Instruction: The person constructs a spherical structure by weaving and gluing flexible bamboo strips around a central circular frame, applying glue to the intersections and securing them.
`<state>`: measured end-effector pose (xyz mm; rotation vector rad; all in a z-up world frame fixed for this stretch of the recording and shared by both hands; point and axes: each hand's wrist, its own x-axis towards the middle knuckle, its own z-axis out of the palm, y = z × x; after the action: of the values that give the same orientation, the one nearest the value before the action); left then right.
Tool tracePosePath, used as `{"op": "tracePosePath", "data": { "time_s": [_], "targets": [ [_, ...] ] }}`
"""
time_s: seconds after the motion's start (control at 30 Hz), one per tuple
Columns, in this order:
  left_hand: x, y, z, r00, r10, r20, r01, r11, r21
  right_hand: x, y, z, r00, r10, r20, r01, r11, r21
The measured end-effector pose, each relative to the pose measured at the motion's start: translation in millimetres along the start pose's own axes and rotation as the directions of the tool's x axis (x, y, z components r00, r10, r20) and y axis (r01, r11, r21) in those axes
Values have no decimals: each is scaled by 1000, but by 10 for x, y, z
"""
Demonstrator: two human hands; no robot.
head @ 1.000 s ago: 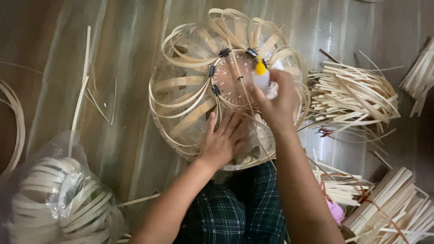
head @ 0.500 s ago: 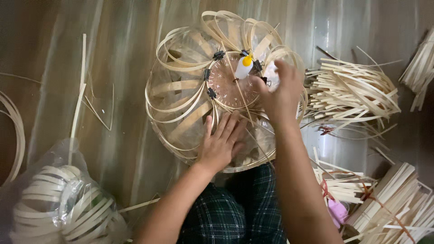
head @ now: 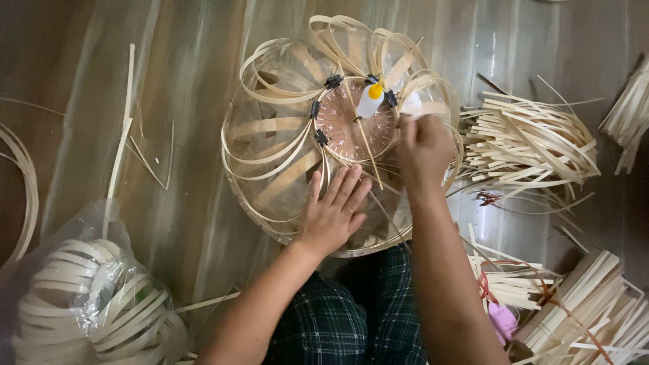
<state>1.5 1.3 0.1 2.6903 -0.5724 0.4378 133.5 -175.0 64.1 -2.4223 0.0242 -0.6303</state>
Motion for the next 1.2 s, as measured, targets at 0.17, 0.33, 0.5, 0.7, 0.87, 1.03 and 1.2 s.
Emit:
{"op": "tracePosePath", "data": {
  "time_s": [0.17, 0.33, 0.5, 0.7, 0.87, 1.03, 1.2],
  "targets": [
    [-2, -7, 32, 1000, -3, -8, 3, 997, -80, 31, -310, -361, 930, -265, 255, 258, 964, 60],
    [-18, 8, 24, 997, -23, 68, 25, 999, -27, -85, -603, -344, 718, -593, 365, 614, 786, 70],
    [-17, 5, 66, 999, -40, 13, 40, 999, -33, -111, -659, -173, 758, -534, 375, 461, 845, 272],
    [-24, -4, 121, 998, -26, -51, 22, 996, -86, -267, -628, -27, 801, -480, 358, 416, 876, 245],
    [-28, -33, 102, 998, 7, -61, -11, 997, -80, -346, -648, 71, 776, -567, 276, 541, 823, 171],
    [-24, -24, 117, 998, -1, -61, 0, 1000, -5, -378, -659, 78, 791, -530, 307, 531, 843, 88],
    [-16, -7, 112, 999, -29, -15, 28, 998, -60, -357, -743, -34, 789, -501, 355, 539, 842, -9]
  ]
}}
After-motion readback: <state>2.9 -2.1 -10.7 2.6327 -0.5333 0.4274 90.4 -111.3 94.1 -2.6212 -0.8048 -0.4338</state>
